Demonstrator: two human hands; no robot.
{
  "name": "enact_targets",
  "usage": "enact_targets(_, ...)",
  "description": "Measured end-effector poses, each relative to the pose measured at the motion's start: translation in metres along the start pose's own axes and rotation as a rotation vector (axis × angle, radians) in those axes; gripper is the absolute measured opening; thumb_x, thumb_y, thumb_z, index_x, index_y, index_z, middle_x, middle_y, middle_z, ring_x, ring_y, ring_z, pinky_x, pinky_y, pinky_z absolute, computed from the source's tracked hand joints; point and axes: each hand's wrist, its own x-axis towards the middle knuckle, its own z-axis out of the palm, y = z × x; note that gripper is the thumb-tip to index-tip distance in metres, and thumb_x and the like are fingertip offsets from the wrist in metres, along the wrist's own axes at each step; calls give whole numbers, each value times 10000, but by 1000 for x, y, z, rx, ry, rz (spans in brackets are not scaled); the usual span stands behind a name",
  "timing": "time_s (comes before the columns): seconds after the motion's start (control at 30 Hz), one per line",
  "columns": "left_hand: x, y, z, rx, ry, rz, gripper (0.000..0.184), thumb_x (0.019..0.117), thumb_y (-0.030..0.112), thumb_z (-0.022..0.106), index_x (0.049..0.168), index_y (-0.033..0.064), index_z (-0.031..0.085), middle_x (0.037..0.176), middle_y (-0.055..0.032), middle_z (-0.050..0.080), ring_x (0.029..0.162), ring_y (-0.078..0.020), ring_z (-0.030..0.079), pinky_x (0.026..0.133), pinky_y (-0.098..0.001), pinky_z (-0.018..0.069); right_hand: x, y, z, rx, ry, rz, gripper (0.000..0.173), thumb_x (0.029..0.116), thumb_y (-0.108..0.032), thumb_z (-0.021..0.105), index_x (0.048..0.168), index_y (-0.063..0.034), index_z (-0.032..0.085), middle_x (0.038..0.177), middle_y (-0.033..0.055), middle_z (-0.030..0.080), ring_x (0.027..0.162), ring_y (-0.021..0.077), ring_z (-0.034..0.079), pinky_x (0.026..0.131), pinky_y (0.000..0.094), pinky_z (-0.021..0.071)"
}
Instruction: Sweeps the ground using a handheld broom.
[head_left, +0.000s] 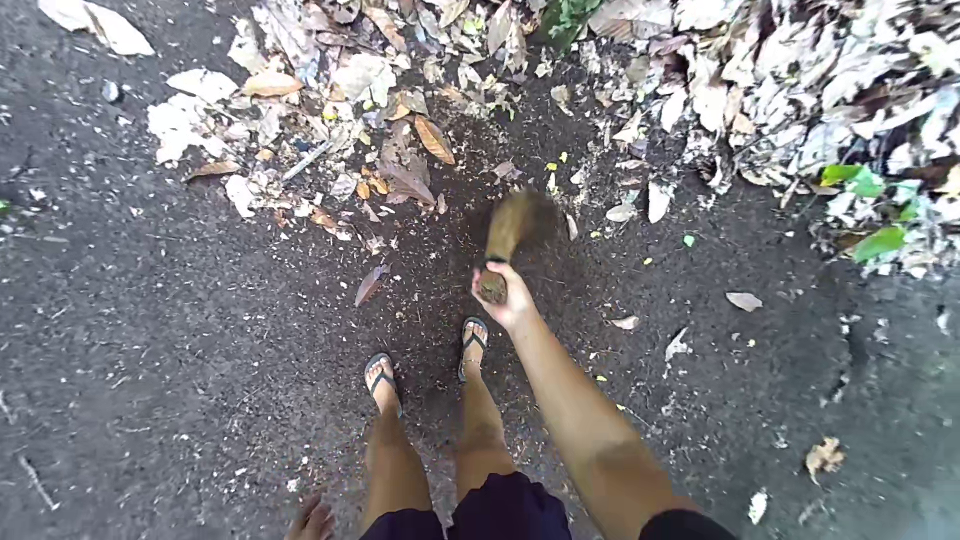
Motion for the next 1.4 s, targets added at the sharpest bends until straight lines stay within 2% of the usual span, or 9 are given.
enact_targets(0.23,-33,26,97,135,-67,179,447,1043,164,535,1446,-20,483,1285,-279,617,1101,-362,653,921,-539,537,-66,-75,-69,2,-381,209,531,884,-140,579,1374,-111,377,1036,155,657,706,211,678,543,308,573)
enact_targets(0.37,-48,65,137,180,-78,285,411,1038,161,547,1408,-16,523,1236,-252,647,1047,-336,674,894,-536,552,-86,-123,-91,161,-465,352,462,807,-198,726,1196,-41,530,1018,188,689,720,234,710,572,304,601)
enact_targets(0.5,-64,93,160,168,-77,317,395,1038,155,556,1407,14,539,1230,-227,656,1045,-316,676,889,-519,554,-60,-212,-137,196,-235,260,326,961,-274,505,1131,3,540,955,202,672,701,234,699,576,301,604)
enact_targets(0.67,-69,84,160,170,-74,296,406,1032,133,561,1415,5,521,1246,-238,646,1045,-323,674,880,-518,554,-3,-299,-227,-76,196,-244,205,1032,-197,454,1184,-70,509,894,117,639,718,190,672,636,314,603)
enact_targets(0.83,-69,56,153,186,-27,219,420,1028,135,553,1421,-7,514,1232,-261,646,1040,-349,672,881,-537,549,-11,-262,-267,-386,286,-396,717,950,-123,559,1561,-194,190,1015,103,606,798,211,664,666,389,591)
enact_targets(1.0,-77,48,169,158,-32,188,418,1036,164,557,1420,0,523,1240,-252,652,1061,-350,676,894,-540,549,-46,-209,-244,-101,320,-277,154,1019,-180,444,1150,-113,490,862,58,650,716,166,676,625,335,603)
enact_targets(1.07,-81,53,176,131,-43,192,413,1041,165,559,1423,12,527,1250,-241,655,1078,-348,677,901,-536,550,-42,-190,-207,-31,297,-154,132,1027,-197,449,1031,-94,532,813,65,659,677,159,674,595,311,598)
enact_targets(1.23,-89,68,182,56,-23,229,398,1040,141,550,1415,11,528,1234,-228,659,1051,-320,680,882,-507,557,-44,-154,-145,11,-68,172,178,972,-164,495,1093,-36,518,910,150,658,691,204,678,592,320,601)
enact_targets(1.4,-91,71,185,12,-42,242,394,1040,122,540,1415,3,520,1261,-242,642,1065,-336,674,888,-530,553,-66,-174,-171,46,-165,72,368,832,-197,657,1140,-33,540,955,169,682,697,213,696,569,311,598)
